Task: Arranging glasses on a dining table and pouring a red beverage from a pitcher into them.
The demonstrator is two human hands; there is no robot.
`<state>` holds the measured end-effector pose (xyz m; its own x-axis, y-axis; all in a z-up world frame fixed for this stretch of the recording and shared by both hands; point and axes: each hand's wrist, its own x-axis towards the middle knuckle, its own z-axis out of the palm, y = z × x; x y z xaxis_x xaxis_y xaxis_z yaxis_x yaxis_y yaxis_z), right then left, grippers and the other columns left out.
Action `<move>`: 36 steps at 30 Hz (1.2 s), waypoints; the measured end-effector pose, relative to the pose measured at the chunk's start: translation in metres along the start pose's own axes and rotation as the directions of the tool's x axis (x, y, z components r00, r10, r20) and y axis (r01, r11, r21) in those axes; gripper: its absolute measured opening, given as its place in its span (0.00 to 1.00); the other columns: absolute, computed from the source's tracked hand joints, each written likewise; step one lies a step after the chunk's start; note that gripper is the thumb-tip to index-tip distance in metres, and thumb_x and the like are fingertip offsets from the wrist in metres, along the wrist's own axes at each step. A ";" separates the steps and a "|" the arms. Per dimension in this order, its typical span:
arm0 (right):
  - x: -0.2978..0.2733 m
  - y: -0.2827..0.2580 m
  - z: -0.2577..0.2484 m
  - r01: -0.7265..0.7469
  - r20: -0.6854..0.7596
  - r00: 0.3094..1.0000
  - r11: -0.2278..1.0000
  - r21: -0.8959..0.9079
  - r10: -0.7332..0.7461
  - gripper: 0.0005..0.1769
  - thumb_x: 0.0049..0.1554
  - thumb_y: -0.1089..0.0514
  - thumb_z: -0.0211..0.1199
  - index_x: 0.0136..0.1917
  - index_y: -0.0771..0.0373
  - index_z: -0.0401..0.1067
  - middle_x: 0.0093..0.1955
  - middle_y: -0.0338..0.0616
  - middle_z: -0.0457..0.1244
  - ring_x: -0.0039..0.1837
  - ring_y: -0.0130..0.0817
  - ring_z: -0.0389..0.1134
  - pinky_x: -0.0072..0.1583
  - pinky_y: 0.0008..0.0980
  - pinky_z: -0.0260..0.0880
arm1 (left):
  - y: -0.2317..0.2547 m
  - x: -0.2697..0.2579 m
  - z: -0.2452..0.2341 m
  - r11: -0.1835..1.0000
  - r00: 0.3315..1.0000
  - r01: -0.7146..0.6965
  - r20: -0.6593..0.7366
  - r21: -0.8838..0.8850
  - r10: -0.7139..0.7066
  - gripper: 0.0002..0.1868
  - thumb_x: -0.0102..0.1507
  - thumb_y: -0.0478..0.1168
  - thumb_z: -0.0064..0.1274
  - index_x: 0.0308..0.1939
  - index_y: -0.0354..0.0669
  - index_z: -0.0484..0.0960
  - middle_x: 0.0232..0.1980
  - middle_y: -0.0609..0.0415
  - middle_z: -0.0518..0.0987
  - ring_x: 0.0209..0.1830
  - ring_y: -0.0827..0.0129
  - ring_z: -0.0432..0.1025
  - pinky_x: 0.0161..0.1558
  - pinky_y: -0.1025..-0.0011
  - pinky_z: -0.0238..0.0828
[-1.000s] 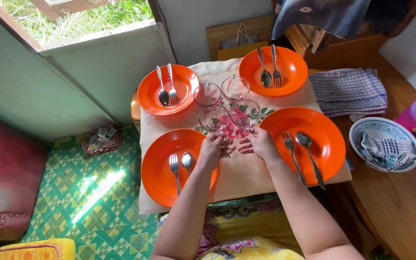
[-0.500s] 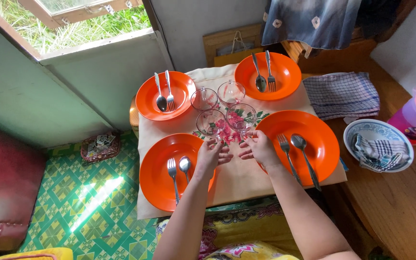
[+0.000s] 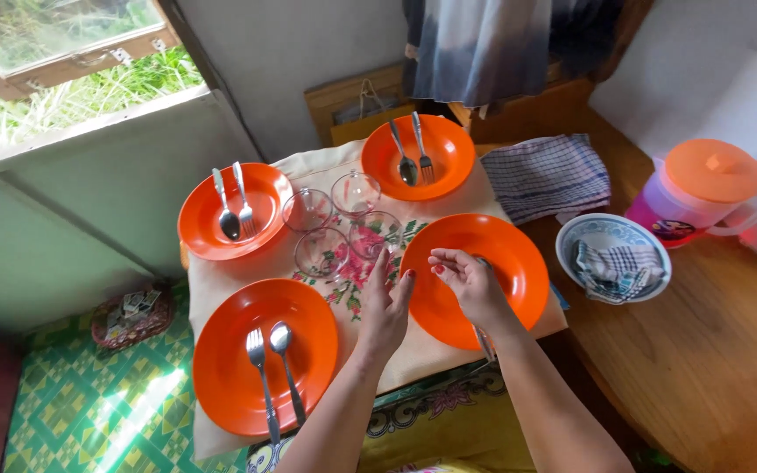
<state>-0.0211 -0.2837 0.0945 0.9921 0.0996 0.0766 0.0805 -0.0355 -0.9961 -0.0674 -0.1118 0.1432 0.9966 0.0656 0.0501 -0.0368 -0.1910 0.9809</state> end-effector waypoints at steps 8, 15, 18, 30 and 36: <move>-0.007 -0.028 -0.090 -0.033 -0.196 0.980 0.998 -0.049 0.023 0.23 0.65 0.59 0.59 0.71 0.67 0.68 0.68 0.58 0.66 0.70 0.42 0.67 0.71 0.41 0.65 | 0.030 0.033 0.107 0.980 0.969 0.090 0.244 -0.180 -0.044 0.41 0.70 0.53 0.47 0.80 0.40 0.49 0.78 0.28 0.55 0.77 0.39 0.52 0.71 0.47 0.57; 0.000 -0.027 -0.175 -0.035 -0.438 0.899 0.998 -0.049 0.010 0.23 0.64 0.59 0.60 0.70 0.67 0.70 0.69 0.58 0.65 0.72 0.46 0.64 0.72 0.41 0.64 | 0.033 0.069 0.205 0.969 0.866 0.182 0.494 -0.167 -0.077 0.49 0.68 0.62 0.49 0.81 0.38 0.45 0.81 0.31 0.49 0.81 0.45 0.44 0.76 0.52 0.45; 0.005 -0.028 -0.214 -0.029 -0.513 0.858 0.994 -0.104 -0.029 0.22 0.64 0.59 0.59 0.71 0.64 0.70 0.69 0.57 0.65 0.73 0.45 0.63 0.72 0.41 0.64 | 0.018 0.095 0.263 0.970 0.833 0.211 0.541 -0.122 -0.114 0.51 0.66 0.67 0.51 0.81 0.41 0.49 0.80 0.35 0.53 0.81 0.48 0.46 0.76 0.55 0.47; 0.032 0.005 -0.342 -0.008 -0.818 0.565 0.990 -0.139 -0.110 0.22 0.62 0.57 0.59 0.69 0.60 0.72 0.66 0.59 0.65 0.71 0.49 0.64 0.69 0.48 0.65 | 0.053 0.142 0.425 0.981 0.795 0.192 0.590 -0.025 -0.140 0.50 0.64 0.69 0.51 0.78 0.37 0.59 0.76 0.34 0.63 0.78 0.51 0.55 0.74 0.53 0.54; 0.047 0.045 -0.396 -0.198 -0.866 0.496 0.963 -0.181 -0.061 0.21 0.62 0.49 0.59 0.68 0.47 0.74 0.66 0.49 0.67 0.70 0.45 0.66 0.68 0.48 0.65 | 0.088 0.137 0.437 0.953 0.817 0.303 0.520 -0.017 -0.251 0.53 0.61 0.67 0.54 0.79 0.38 0.55 0.77 0.33 0.60 0.79 0.50 0.54 0.74 0.51 0.53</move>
<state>0.0672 -0.6740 0.0704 0.5712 -0.8095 0.1359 -0.1015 -0.2339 -0.9669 0.0981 -0.5476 0.1541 0.8614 -0.4080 -0.3026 0.2661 -0.1450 0.9530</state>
